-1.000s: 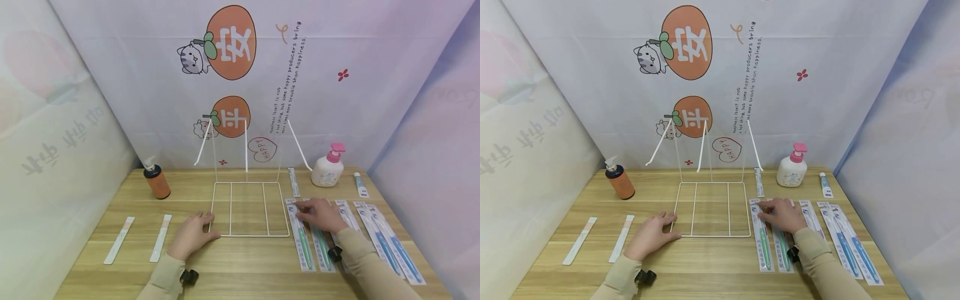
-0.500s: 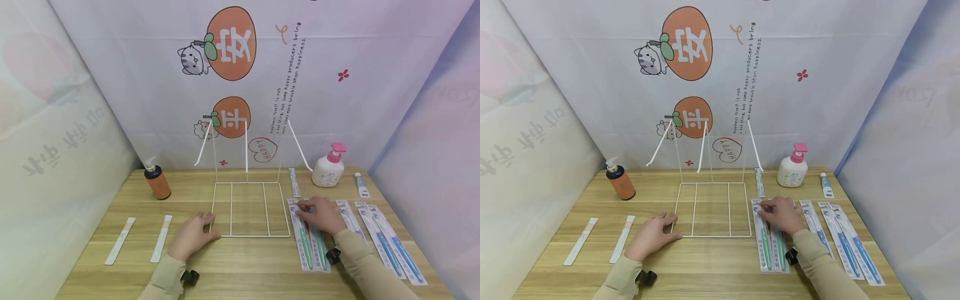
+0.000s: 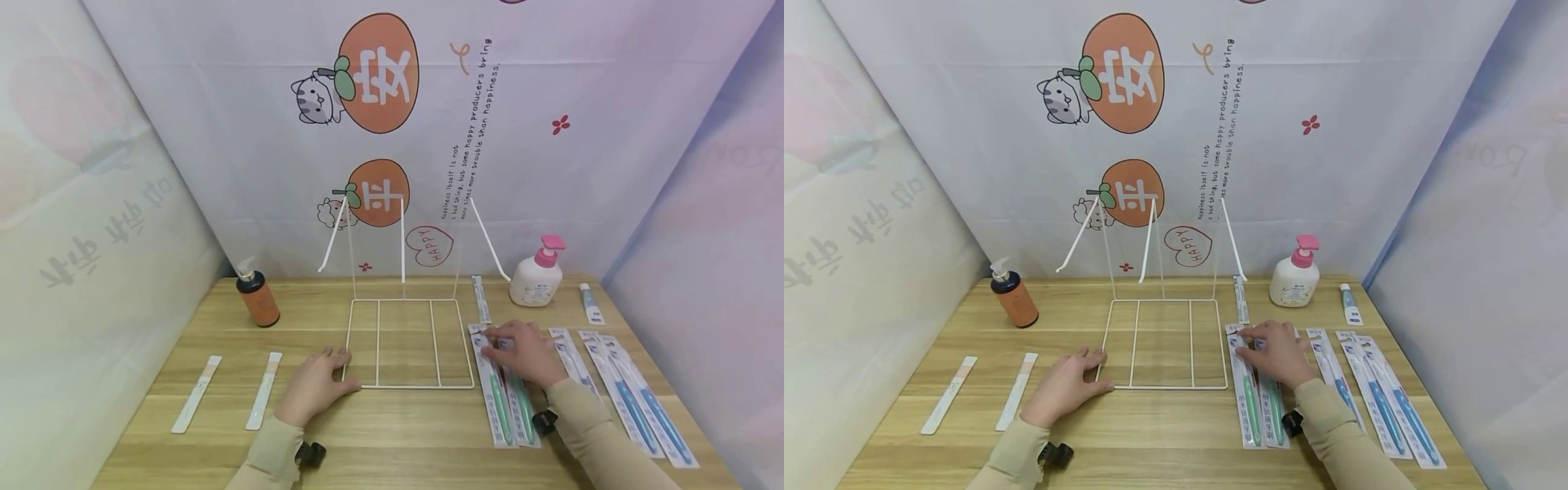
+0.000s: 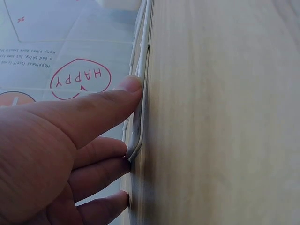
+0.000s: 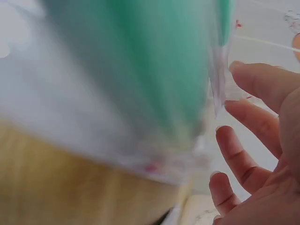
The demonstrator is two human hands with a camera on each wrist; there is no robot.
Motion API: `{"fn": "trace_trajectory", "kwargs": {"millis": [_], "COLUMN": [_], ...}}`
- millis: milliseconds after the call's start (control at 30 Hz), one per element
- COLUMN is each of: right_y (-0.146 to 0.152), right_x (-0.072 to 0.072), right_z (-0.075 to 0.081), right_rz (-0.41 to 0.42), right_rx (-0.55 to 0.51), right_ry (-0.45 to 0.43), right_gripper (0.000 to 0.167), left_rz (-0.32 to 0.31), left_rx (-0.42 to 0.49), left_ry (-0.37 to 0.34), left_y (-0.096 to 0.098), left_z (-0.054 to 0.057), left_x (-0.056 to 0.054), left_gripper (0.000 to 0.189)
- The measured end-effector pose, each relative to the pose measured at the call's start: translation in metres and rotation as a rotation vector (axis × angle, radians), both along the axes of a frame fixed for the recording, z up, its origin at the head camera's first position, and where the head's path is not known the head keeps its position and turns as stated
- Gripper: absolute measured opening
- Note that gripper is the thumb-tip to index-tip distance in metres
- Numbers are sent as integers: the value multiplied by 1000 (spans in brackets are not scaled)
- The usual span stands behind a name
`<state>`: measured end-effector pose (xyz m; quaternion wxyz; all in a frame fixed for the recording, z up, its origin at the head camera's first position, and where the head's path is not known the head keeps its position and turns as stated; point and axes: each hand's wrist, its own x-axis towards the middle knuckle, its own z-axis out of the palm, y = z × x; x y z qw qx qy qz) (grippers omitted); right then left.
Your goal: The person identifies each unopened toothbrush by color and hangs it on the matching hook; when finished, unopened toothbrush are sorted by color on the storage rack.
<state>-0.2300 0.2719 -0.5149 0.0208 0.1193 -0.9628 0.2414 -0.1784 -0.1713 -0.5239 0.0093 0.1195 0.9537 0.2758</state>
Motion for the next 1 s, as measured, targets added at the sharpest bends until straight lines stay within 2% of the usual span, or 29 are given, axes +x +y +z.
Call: {"fn": "trace_trajectory", "kwargs": {"millis": [100,233,300,367,533,633,733,833,1000], "right_y": [-5,-18,-28,-40,-76,-100,-122,-140,-158], "right_x": [5,15,22,28,46,57,67,72,71], "right_z": [12,35,47,59,93,114,132,142,145], "right_rz": [34,59,63,77,223,343,436,503,524], "right_rx": [-50,-163,-225,-264,-449,-581,-666,-712,-718], "right_ry": [91,193,267,387,681,791,864,906,903], "right_gripper": [42,40,40,42,49,38,35,34,32], "left_rz": [0,4,7,4,5,3,5,6,2], "left_rx": [-4,-8,-7,-7,-2,-2,-4,-6,-2], "left_ry": [1,6,3,5,1,0,-1,1,6], "left_y": [0,0,-1,-1,-1,-1,-1,-1,0], "left_z": [0,1,1,1,0,-1,-1,-2,-1], "left_x": [0,0,0,0,0,0,0,0,-1], "left_gripper": [68,69,69,68,68,68,68,68,68]}}
